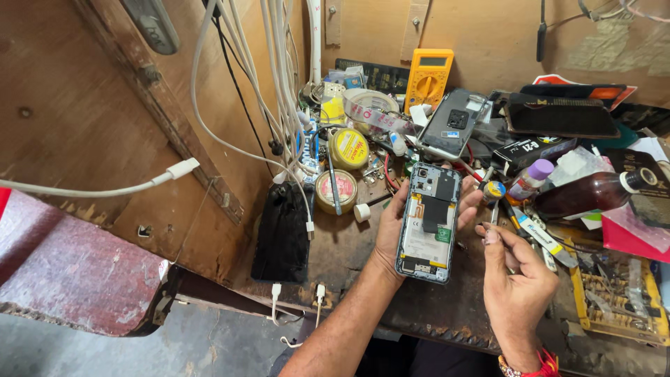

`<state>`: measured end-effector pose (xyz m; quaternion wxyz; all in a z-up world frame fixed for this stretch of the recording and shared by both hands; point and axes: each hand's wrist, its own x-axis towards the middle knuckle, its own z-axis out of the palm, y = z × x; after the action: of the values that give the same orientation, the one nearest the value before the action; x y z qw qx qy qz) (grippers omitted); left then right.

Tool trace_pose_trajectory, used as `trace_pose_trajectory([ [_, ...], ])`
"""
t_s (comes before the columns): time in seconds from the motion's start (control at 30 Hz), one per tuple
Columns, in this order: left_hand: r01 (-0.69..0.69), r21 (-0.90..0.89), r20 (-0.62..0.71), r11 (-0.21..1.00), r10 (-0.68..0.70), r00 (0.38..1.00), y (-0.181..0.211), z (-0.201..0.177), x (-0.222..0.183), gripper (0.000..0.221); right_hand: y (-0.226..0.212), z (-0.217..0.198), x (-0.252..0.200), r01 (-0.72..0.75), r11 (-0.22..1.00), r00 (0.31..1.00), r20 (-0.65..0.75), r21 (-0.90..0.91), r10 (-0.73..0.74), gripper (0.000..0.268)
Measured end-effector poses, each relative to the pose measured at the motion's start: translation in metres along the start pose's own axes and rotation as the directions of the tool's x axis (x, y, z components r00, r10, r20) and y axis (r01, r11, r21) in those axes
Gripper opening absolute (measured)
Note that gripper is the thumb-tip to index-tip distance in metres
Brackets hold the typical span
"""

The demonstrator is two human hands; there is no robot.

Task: The person unscrews the internal components of a mobile phone and uses a prying tool to separate the screen from the device frame.

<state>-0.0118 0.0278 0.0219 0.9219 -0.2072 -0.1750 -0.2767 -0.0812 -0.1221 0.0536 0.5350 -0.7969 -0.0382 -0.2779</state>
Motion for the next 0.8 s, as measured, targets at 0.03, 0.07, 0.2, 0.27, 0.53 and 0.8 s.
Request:
trace_pose_trajectory([
  [0.03,-0.004,0.007,-0.014,1.000,0.004,1.000,-0.0005,0.0006,-0.0002,0.067,0.0002,0.0002,0.0002,0.004,1.000,1.000,-0.001,0.002,-0.004,0.020],
  [0.07,-0.005,0.013,-0.028,1.000,0.006,1.000,-0.0011,0.0012,0.0005,0.067,0.0007,0.0002,0.0009,0.009,1.000,1.000,-0.004,0.004,-0.009,0.020],
  [0.2,0.014,-0.033,-0.058,0.999,-0.016,0.998,-0.0011,0.0026,0.0030,0.073,0.0025,0.0002,0.0002,0.002,1.000,1.000,-0.002,-0.008,-0.002,0.021],
  [0.27,0.020,-0.038,-0.048,0.999,-0.022,0.999,-0.0009,0.0022,0.0032,0.074,0.0035,0.0017,-0.0010,-0.003,1.000,1.000,-0.007,0.011,0.003,0.021],
  [0.53,-0.001,0.009,-0.075,1.000,0.002,0.997,-0.0012,0.0017,0.0027,0.073,0.0002,-0.0002,0.0018,0.012,1.000,1.000,-0.017,-0.015,-0.012,0.020],
  [0.8,-0.017,0.082,-0.082,0.997,0.023,0.996,0.0010,-0.0020,0.0021,0.067,-0.0035,0.0003,0.0020,-0.014,0.999,1.000,-0.013,-0.053,0.014,0.021],
])
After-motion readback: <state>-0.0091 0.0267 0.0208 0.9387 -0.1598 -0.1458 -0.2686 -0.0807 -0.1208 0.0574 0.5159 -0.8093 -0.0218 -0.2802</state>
